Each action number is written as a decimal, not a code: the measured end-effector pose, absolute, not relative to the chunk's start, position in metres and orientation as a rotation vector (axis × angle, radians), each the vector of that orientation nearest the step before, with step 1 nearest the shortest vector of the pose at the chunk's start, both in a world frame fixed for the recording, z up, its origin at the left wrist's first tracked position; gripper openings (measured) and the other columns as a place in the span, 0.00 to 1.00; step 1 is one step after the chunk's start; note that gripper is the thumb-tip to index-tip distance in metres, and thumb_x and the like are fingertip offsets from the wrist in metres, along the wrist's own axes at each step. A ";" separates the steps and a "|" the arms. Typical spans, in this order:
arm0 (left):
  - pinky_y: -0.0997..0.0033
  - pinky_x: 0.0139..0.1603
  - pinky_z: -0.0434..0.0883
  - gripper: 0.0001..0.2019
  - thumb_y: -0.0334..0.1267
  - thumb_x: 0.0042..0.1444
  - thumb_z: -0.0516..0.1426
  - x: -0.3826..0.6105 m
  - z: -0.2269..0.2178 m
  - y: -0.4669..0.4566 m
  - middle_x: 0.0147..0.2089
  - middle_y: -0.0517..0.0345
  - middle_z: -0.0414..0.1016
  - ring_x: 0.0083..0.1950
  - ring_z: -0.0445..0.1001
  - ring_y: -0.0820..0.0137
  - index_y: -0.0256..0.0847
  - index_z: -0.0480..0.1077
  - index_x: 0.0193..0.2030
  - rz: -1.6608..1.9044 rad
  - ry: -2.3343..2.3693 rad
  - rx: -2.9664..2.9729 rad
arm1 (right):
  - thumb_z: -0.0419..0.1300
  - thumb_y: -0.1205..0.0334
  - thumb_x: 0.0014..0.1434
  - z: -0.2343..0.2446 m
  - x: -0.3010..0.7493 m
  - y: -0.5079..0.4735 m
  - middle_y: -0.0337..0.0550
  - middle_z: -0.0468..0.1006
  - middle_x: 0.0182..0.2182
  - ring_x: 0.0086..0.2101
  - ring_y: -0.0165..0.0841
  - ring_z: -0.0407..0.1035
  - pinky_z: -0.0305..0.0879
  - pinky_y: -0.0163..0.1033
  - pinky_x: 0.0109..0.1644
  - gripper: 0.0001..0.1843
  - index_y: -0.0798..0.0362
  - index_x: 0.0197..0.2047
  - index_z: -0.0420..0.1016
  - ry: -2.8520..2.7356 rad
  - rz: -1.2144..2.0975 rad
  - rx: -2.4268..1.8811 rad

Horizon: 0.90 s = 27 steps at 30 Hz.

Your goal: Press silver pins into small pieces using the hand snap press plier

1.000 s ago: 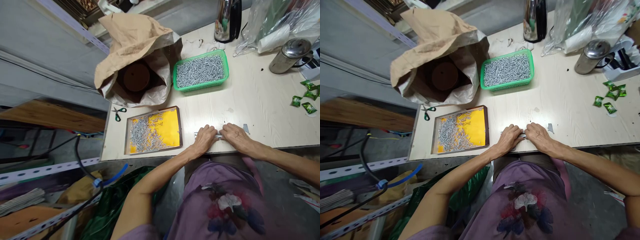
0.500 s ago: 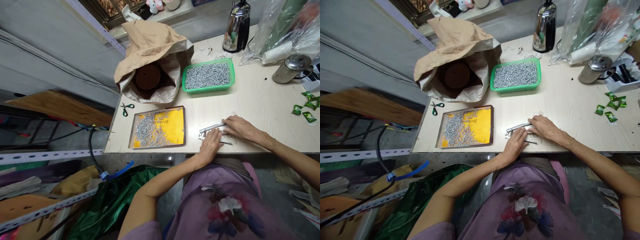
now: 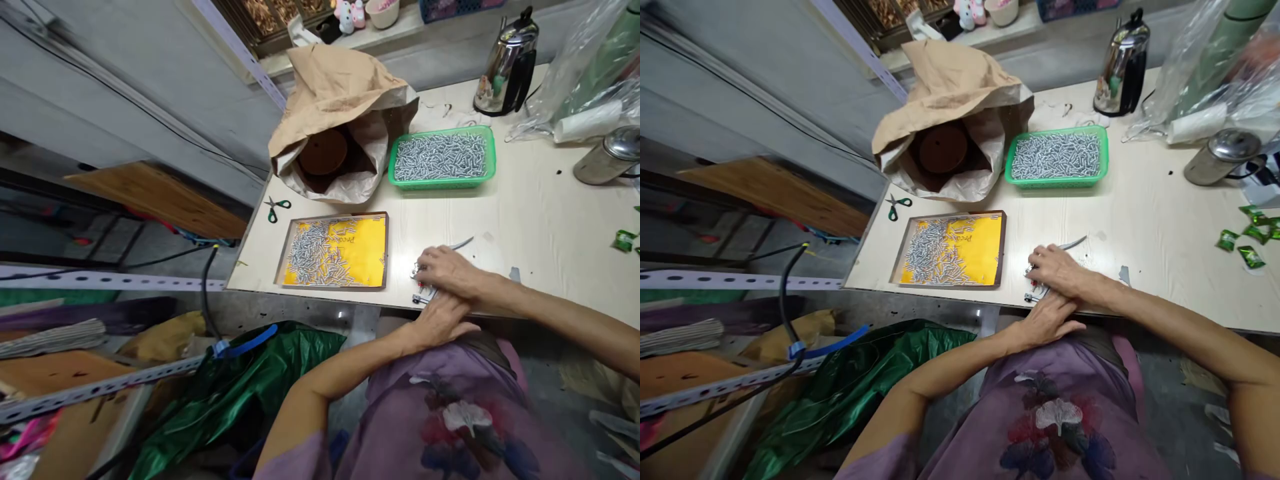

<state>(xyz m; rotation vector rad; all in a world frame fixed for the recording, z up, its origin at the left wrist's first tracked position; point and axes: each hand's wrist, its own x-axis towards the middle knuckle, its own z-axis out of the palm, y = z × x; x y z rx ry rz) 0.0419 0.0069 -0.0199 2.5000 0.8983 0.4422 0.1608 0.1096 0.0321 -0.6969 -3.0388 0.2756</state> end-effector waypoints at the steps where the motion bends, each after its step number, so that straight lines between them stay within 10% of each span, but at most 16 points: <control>1: 0.57 0.59 0.71 0.18 0.48 0.66 0.52 0.034 -0.019 0.005 0.53 0.44 0.76 0.59 0.72 0.60 0.38 0.71 0.53 0.483 0.854 2.527 | 0.58 0.65 0.62 0.033 0.152 0.104 0.44 0.76 0.41 0.45 0.39 0.62 0.52 0.42 0.42 0.08 0.48 0.36 0.79 -3.080 0.304 -0.579; 6: 0.64 0.43 0.76 0.12 0.38 0.67 0.50 -0.039 -0.003 0.014 0.36 0.51 0.76 0.40 0.75 0.67 0.39 0.75 0.41 0.717 1.345 2.543 | 0.61 0.67 0.59 0.019 0.130 0.102 0.46 0.76 0.39 0.48 0.40 0.63 0.53 0.43 0.43 0.07 0.53 0.30 0.78 -3.098 0.256 -0.347; 18: 0.67 0.44 0.71 0.07 0.31 0.64 0.53 -0.111 -0.001 0.081 0.40 0.53 0.74 0.43 0.69 0.66 0.40 0.72 0.41 0.245 1.448 2.510 | 0.54 0.61 0.65 0.010 0.137 0.120 0.48 0.76 0.47 0.46 0.36 0.65 0.59 0.41 0.47 0.10 0.51 0.42 0.77 -2.793 0.589 -0.483; 27: 0.65 0.45 0.68 0.12 0.31 0.68 0.46 -0.121 -0.001 0.078 0.39 0.51 0.70 0.44 0.66 0.64 0.38 0.69 0.37 0.002 1.436 2.523 | 0.52 0.65 0.65 0.043 0.166 0.085 0.45 0.73 0.34 0.33 0.34 0.66 0.58 0.39 0.36 0.09 0.53 0.37 0.72 -2.898 0.556 -1.001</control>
